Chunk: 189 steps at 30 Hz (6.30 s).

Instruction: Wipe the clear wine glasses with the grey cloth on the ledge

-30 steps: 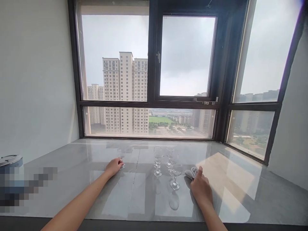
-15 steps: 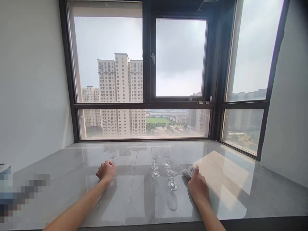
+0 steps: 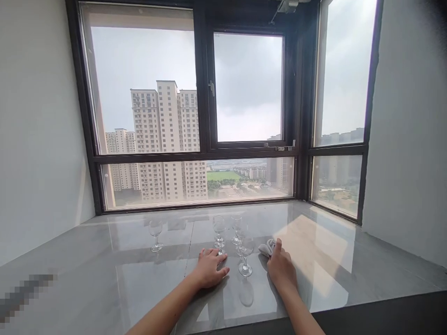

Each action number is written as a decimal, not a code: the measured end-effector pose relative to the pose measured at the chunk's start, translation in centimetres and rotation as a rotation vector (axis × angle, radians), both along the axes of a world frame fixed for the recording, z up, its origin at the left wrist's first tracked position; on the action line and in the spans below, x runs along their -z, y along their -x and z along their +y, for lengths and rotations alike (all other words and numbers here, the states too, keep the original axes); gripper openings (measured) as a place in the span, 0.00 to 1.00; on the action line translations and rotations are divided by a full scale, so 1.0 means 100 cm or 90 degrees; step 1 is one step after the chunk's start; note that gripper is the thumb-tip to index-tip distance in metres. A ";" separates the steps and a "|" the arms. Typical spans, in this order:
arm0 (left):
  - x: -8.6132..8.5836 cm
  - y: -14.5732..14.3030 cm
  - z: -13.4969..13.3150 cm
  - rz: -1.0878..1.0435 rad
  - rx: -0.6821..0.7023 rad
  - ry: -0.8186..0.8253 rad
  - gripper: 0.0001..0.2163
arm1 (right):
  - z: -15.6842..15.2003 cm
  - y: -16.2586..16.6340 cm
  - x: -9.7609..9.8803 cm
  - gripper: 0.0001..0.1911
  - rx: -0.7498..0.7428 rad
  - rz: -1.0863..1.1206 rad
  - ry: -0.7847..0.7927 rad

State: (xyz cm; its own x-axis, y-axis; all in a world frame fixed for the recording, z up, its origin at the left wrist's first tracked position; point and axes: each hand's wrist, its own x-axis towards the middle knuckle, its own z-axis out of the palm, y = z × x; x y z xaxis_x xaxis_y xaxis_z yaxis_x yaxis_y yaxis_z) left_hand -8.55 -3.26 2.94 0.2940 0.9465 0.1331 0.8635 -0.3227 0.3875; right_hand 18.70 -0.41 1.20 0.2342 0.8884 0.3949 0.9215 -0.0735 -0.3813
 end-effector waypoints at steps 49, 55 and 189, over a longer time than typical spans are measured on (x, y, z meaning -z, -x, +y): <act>-0.028 -0.014 0.050 0.110 -0.106 0.062 0.28 | 0.000 0.001 -0.004 0.27 0.021 -0.011 0.019; -0.023 0.003 0.008 0.101 -0.093 0.031 0.21 | -0.001 0.001 -0.005 0.27 0.015 -0.005 0.018; -0.013 -0.041 0.010 0.006 -0.060 -0.119 0.24 | 0.007 0.001 0.003 0.27 0.017 -0.015 -0.011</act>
State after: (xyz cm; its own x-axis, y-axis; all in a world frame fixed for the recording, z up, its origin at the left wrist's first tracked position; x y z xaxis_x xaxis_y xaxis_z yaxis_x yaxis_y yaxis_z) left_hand -4.43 -2.22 4.27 0.2066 0.9292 0.3065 0.8965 -0.3052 0.3210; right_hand 18.60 0.27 0.91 0.2488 0.8749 0.4156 0.9280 -0.0923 -0.3610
